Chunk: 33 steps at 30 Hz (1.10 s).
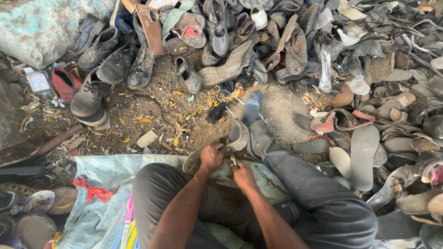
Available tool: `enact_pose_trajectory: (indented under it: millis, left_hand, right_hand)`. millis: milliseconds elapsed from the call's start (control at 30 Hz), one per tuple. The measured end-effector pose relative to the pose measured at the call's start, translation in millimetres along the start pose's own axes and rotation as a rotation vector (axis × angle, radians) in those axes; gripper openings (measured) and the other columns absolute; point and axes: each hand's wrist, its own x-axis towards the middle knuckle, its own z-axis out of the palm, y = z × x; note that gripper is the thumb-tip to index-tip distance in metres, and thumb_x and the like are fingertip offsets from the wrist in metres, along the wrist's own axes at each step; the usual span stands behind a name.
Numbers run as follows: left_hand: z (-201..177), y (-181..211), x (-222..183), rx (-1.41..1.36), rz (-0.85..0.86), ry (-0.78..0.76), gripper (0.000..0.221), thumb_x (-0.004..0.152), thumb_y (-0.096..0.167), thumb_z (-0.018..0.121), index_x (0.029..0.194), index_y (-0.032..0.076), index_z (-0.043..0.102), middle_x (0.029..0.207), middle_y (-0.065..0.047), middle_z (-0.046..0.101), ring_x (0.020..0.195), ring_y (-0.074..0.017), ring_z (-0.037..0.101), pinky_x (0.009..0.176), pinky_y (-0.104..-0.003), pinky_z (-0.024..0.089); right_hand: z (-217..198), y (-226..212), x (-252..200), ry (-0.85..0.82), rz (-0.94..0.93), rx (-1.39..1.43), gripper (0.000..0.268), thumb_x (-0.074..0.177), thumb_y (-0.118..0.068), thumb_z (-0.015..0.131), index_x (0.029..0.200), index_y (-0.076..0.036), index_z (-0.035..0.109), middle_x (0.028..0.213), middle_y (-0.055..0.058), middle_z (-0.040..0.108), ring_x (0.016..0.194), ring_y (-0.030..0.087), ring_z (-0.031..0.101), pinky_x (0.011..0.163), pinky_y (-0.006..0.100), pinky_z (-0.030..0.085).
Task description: The person uses a small knife to trim material from the edges and soles of various shoes while sitting on the ground.
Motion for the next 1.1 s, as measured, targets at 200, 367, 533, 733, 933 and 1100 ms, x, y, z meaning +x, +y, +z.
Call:
enact_pose_trajectory:
  millis: [200, 367, 533, 733, 933, 1100]
  left_hand:
    - [-1, 7, -1, -0.094, -0.049, -0.023, 0.042, 0.082, 0.036, 0.078, 0.105, 0.0, 0.077, 0.113, -0.02, 0.075, 0.103, -0.0344, 0.072, 0.093, -0.037, 0.055]
    - [-12, 26, 0, -0.124, -0.005, 0.022, 0.038, 0.082, 0.031, 0.081, 0.101, -0.002, 0.076, 0.111, -0.021, 0.074, 0.1, -0.0359, 0.071, 0.091, -0.038, 0.054]
    - [-30, 43, -3, -0.225, 0.026, 0.095, 0.029, 0.083, 0.025, 0.077, 0.101, 0.002, 0.078, 0.104, -0.019, 0.076, 0.094, -0.0358, 0.072, 0.084, -0.04, 0.054]
    - [-33, 48, -2, -0.292, -0.067, 0.119, 0.024, 0.083, 0.019, 0.078, 0.099, 0.002, 0.078, 0.09, -0.016, 0.073, 0.081, -0.0312, 0.069, 0.075, -0.039, 0.053]
    - [-34, 40, -5, -0.421, -0.02, 0.148, 0.025, 0.084, 0.016, 0.078, 0.101, -0.002, 0.077, 0.094, -0.009, 0.073, 0.084, -0.022, 0.069, 0.077, -0.034, 0.052]
    - [-28, 24, -1, -0.662, -0.245, 0.282, 0.026, 0.095, 0.018, 0.078, 0.092, -0.006, 0.068, 0.084, -0.004, 0.061, 0.077, -0.014, 0.053, 0.067, -0.031, 0.045]
  right_hand:
    - [1, 0, -42, 0.066, -0.228, -0.257, 0.026, 0.093, -0.021, 0.062, 0.112, -0.004, 0.066, 0.095, 0.03, 0.069, 0.094, 0.051, 0.064, 0.075, 0.055, 0.051]
    - [11, 7, -10, 0.044, -0.199, -0.34, 0.02, 0.095, -0.021, 0.065, 0.107, -0.005, 0.07, 0.095, 0.028, 0.071, 0.093, 0.049, 0.067, 0.078, 0.054, 0.053]
    - [35, 7, -19, 0.116, -0.28, -0.445, 0.026, 0.088, -0.012, 0.063, 0.112, -0.003, 0.066, 0.094, 0.029, 0.07, 0.092, 0.049, 0.068, 0.081, 0.055, 0.054]
    - [27, 18, -49, 0.005, -0.035, -0.225, 0.025, 0.093, -0.021, 0.064, 0.113, -0.005, 0.068, 0.092, 0.029, 0.07, 0.09, 0.049, 0.067, 0.079, 0.054, 0.053]
    - [40, -7, -19, 0.084, -0.221, -0.333, 0.022, 0.096, -0.022, 0.065, 0.103, -0.001, 0.068, 0.097, 0.029, 0.07, 0.094, 0.05, 0.065, 0.079, 0.054, 0.051]
    - [37, -10, -85, -0.079, -0.097, -0.237, 0.028, 0.095, -0.02, 0.062, 0.117, -0.003, 0.064, 0.099, 0.031, 0.068, 0.101, 0.052, 0.062, 0.078, 0.056, 0.05]
